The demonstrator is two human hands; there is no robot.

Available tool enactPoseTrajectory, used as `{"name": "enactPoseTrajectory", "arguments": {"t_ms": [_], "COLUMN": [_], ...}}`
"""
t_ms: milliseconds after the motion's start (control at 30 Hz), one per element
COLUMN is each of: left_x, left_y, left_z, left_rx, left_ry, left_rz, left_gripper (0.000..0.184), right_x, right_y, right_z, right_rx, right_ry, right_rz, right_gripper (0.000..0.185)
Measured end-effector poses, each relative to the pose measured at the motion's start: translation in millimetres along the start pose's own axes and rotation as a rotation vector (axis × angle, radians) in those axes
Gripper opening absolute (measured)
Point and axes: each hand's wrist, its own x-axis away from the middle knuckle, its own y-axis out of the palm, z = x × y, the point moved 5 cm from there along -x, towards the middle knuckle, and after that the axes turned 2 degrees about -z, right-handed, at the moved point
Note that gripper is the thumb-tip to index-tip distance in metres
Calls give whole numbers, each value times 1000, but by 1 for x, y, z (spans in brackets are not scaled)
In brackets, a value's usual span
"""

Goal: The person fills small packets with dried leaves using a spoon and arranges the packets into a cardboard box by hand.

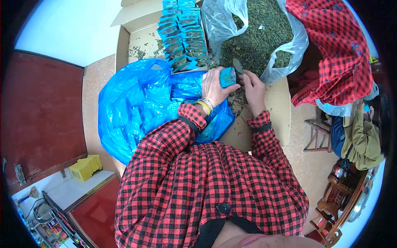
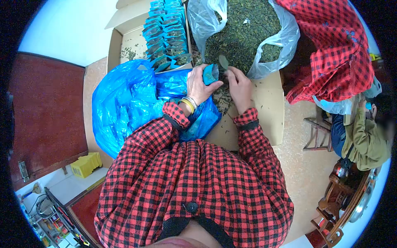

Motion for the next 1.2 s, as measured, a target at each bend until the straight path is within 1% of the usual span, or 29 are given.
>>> {"name": "enactPoseTrajectory", "arguments": {"t_ms": [33, 200, 300, 333, 433, 467, 567, 600, 700, 867, 967, 1000, 1100, 1133, 1200], "left_x": [0, -1, -3, -4, -9, -9, -10, -10, -10, -10, -9, -9, -8, -8, -8], "left_y": [0, 3, 4, 4, 5, 5, 6, 6, 5, 6, 6, 6, 5, 5, 5], "left_z": [0, -1, -2, -1, 0, 0, -1, -1, -2, -3, -3, -3, -3, -3, -3], "left_rx": [1, -47, -49, -49, -33, -30, -34, -38, -41, -41, -30, -26, -18, -15, -12], "left_ry": [7, 3, -12, -17, 0, 4, -5, -6, -8, -15, -12, -12, -13, -11, -8], "left_rz": [3, -8, -19, -26, 13, 31, 42, 45, 56, 55, 61, 63, 69, 72, 73], "left_gripper": [69, 70, 70, 70, 66, 65, 65, 66, 66, 67, 67, 67, 67, 67, 67], "right_x": [-6, -40, -49, -47, -40, -36, -16, -8, 14, 31, 31, 29, 10, 5, -9], "right_y": [1, -17, -44, -44, -45, -46, -42, -41, -35, -31, -33, -32, -34, -32, -22], "right_z": [3, 7, -12, -13, -30, -33, -46, -51, -63, -76, -82, -82, -53, -48, -18], "right_rx": [-149, -2, 361, 364, 414, 418, 345, 344, 397, 489, 528, 529, 203, 207, -98], "right_ry": [73, 87, -80, -82, -241, -245, -280, -280, -269, -369, -503, -504, -79, -79, 192], "right_rz": [-20, 70, 230, 233, 267, 263, 159, 155, 44, 33, 84, 82, 41, 44, 22], "right_gripper": [26, 24, 25, 25, 18, 18, 16, 16, 16, 18, 19, 19, 23, 23, 22]}}
